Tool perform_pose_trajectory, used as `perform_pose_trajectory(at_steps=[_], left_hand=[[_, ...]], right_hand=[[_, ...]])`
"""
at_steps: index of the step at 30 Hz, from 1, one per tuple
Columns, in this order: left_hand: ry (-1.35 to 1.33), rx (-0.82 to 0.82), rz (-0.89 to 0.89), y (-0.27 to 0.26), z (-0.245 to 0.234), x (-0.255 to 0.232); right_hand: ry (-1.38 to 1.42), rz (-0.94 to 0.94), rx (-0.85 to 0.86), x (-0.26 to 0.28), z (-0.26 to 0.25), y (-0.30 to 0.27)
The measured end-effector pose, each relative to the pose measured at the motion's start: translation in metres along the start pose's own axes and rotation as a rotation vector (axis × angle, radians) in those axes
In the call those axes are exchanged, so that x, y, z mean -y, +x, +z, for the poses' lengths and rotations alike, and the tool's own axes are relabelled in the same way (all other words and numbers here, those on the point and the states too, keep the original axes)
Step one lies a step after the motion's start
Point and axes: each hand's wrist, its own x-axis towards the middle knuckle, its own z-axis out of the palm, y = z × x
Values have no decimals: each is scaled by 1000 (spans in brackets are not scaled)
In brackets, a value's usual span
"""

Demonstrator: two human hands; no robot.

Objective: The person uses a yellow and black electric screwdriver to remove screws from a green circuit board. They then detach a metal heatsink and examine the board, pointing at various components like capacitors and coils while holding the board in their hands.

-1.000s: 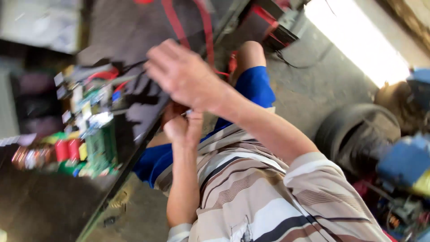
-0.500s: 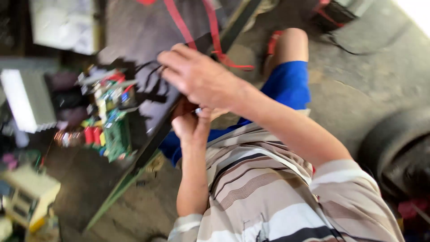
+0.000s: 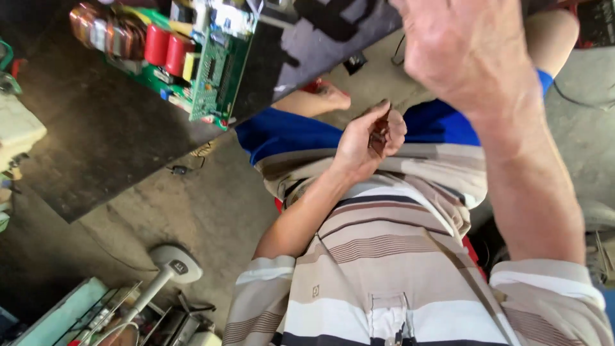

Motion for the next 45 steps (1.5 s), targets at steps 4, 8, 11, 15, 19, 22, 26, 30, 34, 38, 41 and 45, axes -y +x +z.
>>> perform_pose_trajectory(at_steps=[4, 8, 11, 15, 19, 22, 26, 30, 34, 38, 41, 45], left_hand=[[-149, -120, -13, 6, -38, -2], [-18, -256, 173, -5, -34, -26], [-50, -239, 169, 1, -68, -16], [-28, -247, 174, 11, -86, -31], [608, -819, 743, 17, -81, -79], [649, -1010, 794, 46, -147, -119], [721, -1033, 838, 69, -157, -131], [831, -1122, 945, 91, -171, -150], [939, -1219, 1056, 90, -181, -156], [1019, -1254, 1129, 76, -192, -166], [1084, -1261, 1186, 73, -199, -171], [1303, -1012, 1283, 107, -175, -146]], right_hand=[[426, -67, -93, 23, -21, -23], [660, 193, -148, 86, -1, -64], [813, 157, -81, 127, 18, -73], [785, 151, -139, 124, 27, -87], [936, 320, -203, 94, 33, -113], [1255, 478, -257, 88, 30, -132], [1323, 537, -246, 104, 40, -145], [1449, 587, -338, 110, 50, -146], [1454, 627, -330, 102, 60, -153], [1487, 689, -349, 94, 70, -162], [1516, 776, -377, 88, 71, -163], [1784, 996, -402, 75, 60, -170]])
